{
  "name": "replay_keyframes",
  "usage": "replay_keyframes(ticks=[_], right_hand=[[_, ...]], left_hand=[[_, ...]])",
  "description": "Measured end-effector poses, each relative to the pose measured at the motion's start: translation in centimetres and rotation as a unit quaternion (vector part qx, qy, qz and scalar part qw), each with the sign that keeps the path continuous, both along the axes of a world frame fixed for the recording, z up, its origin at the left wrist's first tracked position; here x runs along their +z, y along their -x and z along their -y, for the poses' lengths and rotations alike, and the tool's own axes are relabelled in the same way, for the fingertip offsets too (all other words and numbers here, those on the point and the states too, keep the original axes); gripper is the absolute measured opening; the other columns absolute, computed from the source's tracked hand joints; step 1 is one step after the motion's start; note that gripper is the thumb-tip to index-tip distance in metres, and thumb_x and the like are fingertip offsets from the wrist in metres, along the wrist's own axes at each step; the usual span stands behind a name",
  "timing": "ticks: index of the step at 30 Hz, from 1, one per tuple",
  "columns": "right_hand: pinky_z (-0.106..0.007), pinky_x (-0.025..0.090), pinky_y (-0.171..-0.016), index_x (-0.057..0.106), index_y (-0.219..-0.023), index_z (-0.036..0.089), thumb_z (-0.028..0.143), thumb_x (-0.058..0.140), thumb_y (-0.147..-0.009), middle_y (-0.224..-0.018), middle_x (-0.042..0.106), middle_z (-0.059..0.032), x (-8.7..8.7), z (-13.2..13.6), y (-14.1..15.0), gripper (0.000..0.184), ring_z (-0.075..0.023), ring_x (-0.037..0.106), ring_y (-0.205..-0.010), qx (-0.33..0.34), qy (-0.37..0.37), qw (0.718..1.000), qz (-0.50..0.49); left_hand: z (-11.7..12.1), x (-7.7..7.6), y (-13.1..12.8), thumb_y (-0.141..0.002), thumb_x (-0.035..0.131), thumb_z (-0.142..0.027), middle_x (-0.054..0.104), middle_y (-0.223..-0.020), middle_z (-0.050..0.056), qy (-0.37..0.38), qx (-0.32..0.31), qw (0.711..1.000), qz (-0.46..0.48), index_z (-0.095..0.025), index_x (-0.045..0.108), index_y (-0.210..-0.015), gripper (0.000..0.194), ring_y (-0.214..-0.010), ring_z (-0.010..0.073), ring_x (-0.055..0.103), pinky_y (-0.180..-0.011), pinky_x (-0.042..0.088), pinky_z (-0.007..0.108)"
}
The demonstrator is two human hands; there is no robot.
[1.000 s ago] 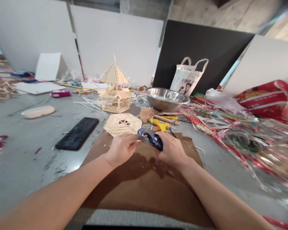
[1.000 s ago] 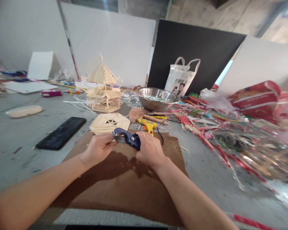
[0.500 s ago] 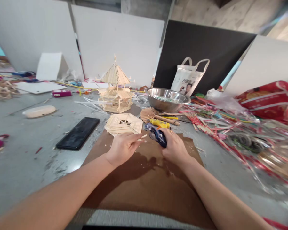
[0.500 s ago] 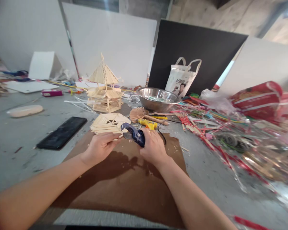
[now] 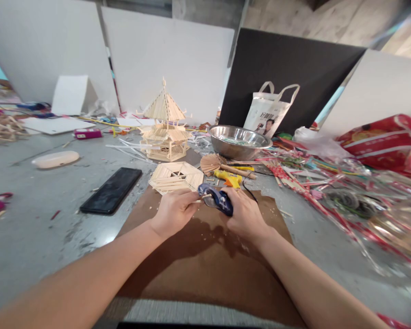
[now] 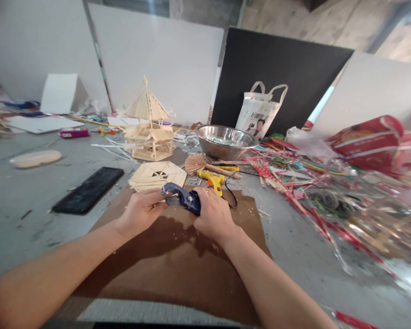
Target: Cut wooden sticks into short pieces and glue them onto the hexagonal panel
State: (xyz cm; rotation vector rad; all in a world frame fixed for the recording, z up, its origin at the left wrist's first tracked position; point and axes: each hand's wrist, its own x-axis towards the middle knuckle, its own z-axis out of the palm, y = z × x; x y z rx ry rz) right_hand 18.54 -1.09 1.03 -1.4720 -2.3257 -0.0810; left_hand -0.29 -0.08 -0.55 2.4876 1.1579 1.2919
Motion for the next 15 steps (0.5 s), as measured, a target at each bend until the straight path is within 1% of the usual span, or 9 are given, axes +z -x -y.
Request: replay_keyframes(ticks=[5,8,12,15], right_hand=[[-0.029,0.034,-0.073,0.043,-0.101,0.017,0.022,0.048,-0.062,-0.093,0.055,-0.0068,0.27,0.12,0.04,0.039,-0.02,0.048,-0.087,-0.007,0.014,1.0,0.013],[-0.027,0.034,-0.069,0.044,-0.098,0.017,0.023,0.049,-0.062,-0.091,0.056,-0.0066,0.45,0.18,0.08,0.037,-0.02,0.049,-0.085,-0.015,0.015,0.999,0.031],[-0.025,0.031,-0.056,0.047,-0.088,0.019,0.026,0.046,-0.064,-0.078,0.059,-0.0039,0.64,0.38,0.32,0.024,-0.0182,0.054,-0.07,-0.046,0.03,0.996,0.064],[-0.025,0.028,-0.052,0.048,-0.084,0.021,0.03,0.044,-0.068,-0.071,0.06,-0.0017,0.77,0.31,0.38,0.019,-0.0177,0.055,-0.064,-0.084,0.032,0.994,0.062]], left_hand=[[0.04,0.07,0.02,-0.074,0.046,-0.021,0.059,-0.067,0.004,0.005,-0.004,1.0,0.002,-0.018,0.062,-0.076,0.017,-0.063,0.0122,0.054,-0.058,0.04,0.021],[-0.03,-0.07,0.03,-0.074,0.046,-0.02,0.06,-0.067,0.004,0.0,-0.008,1.0,0.002,-0.018,0.062,-0.075,0.017,-0.063,0.012,0.054,-0.057,0.04,0.021],[-0.16,-0.34,-0.01,-0.074,0.046,-0.022,0.061,-0.068,0.005,-0.005,-0.001,1.0,0.001,-0.018,0.063,-0.077,0.018,-0.063,0.0123,0.055,-0.058,0.04,0.021],[-0.14,-0.3,-0.13,-0.075,0.046,-0.024,0.061,-0.067,0.005,0.008,0.002,1.0,0.005,-0.017,0.063,-0.082,0.02,-0.063,0.0123,0.055,-0.057,0.04,0.021]])
